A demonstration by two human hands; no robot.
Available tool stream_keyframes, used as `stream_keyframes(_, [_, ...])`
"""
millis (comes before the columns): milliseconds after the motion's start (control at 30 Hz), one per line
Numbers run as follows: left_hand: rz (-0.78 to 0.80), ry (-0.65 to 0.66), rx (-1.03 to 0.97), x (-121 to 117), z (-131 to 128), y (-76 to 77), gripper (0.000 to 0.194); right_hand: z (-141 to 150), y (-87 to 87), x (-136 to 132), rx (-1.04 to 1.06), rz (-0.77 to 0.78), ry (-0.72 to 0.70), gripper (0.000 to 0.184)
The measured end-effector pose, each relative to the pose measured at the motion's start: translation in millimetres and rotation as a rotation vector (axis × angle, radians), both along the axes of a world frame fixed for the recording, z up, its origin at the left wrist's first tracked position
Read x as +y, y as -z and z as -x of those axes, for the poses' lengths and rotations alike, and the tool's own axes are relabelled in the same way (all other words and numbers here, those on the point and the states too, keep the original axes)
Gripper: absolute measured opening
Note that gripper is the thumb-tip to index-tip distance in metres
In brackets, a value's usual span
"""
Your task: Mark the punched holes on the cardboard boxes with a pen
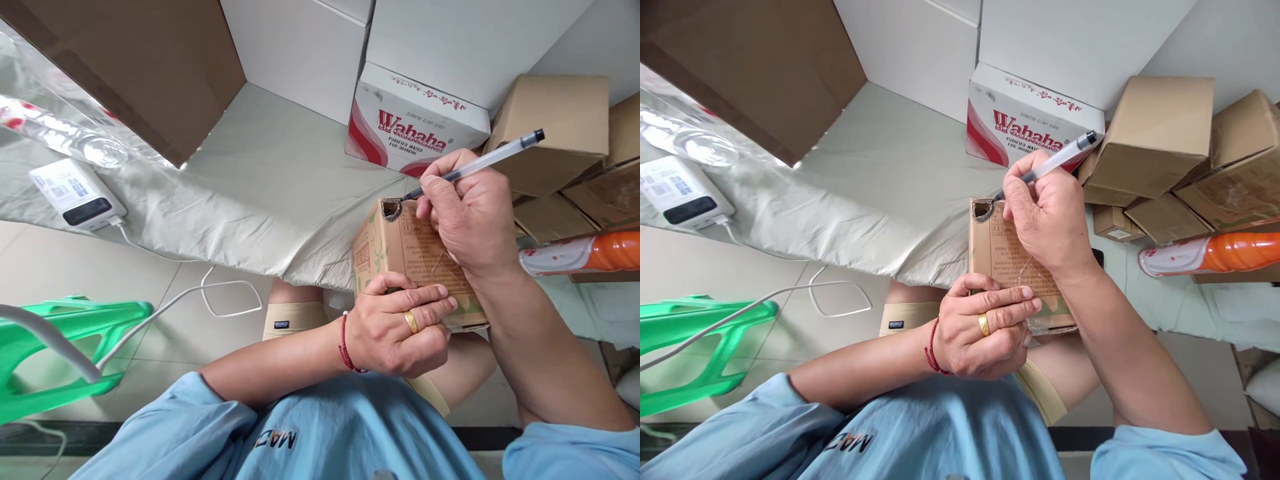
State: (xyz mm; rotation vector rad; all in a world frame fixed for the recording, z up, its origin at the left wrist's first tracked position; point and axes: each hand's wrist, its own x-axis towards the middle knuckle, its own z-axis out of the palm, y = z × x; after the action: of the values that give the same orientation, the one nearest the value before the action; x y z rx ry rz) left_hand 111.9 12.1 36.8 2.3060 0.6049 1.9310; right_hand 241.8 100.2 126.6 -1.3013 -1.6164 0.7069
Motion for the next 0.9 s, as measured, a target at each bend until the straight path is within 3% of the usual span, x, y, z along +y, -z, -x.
stream_keyframes(467, [-0.018,-0.003,-0.008,1.3,-0.4,0.4,0.023,2.6,-1.8,0.6,-0.033,-0.006,-0.012,0.019])
stream_keyframes(900, [-0.016,-0.012,-0.010,0.7,0.0,0.2,0.020,0.5,3.5,6.5,-0.043,-0.029,-0.213,0.029])
